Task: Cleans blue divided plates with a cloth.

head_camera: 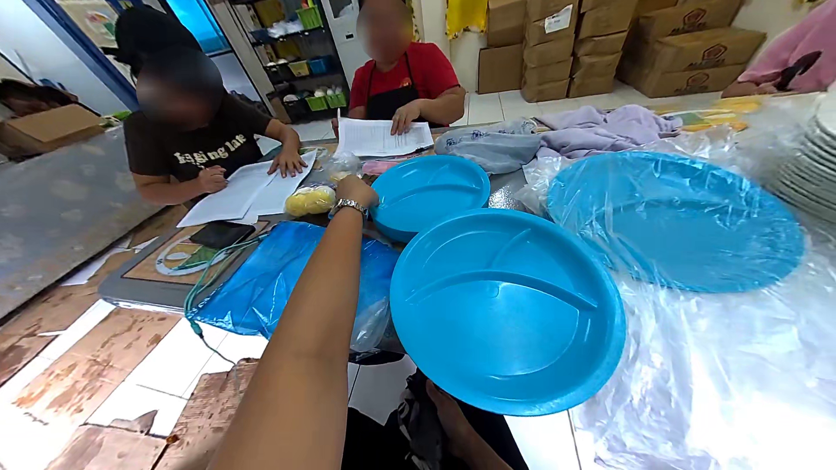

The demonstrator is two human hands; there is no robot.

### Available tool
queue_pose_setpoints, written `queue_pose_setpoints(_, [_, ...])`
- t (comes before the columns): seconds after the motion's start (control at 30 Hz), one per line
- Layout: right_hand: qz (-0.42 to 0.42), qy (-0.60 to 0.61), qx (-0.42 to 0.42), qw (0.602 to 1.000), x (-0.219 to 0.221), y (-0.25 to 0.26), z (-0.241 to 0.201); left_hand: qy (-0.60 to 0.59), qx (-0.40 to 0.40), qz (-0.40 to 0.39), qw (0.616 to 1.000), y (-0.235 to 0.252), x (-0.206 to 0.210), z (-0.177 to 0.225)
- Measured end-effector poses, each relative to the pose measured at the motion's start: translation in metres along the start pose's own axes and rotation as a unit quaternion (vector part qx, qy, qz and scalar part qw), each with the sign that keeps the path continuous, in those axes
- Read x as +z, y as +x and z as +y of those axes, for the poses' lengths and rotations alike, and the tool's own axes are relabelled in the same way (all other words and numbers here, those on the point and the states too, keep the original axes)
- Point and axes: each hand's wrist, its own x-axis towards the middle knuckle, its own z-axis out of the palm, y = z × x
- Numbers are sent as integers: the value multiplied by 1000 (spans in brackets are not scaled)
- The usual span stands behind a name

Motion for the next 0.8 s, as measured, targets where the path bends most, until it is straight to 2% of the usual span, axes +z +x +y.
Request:
queue_pose_setpoints(0.13, [6,14,-1,1000,1,1,-3,-74,-4,-28,997,15,0,-16])
queue_pose_setpoints(0.23, [-6,18,-7,1000,1,2,-2,-207,1,-32,978,11,-3,-14])
queue_pose_setpoints(0.33, [10,14,-20,1000,5,-1,-5,-386,63,29,920,-9,-19,-10])
queue_pose_setpoints(0.43, [29,39,-57,997,4,3,-3,-499,157,158,838,-49,-36,-43])
queue_pose_setpoints(0.5, [31,60,-77,995,4,6,-1,-587,172,205,764,-95,-45,-98])
queue_pose_setpoints(0.57, [44,59,-87,993,7,6,-2,-670,153,227,690,-146,-46,-178])
queue_pose_setpoints(0.6, [50,43,-88,994,9,3,-3,-695,136,235,665,-173,-43,-225])
queue_pose_setpoints(0.7, [65,-20,-79,995,17,-2,-4,-729,56,303,611,-251,-29,-345])
queue_pose_setpoints(0.8, [25,-86,-75,993,23,2,2,-736,2,354,577,-307,5,-425])
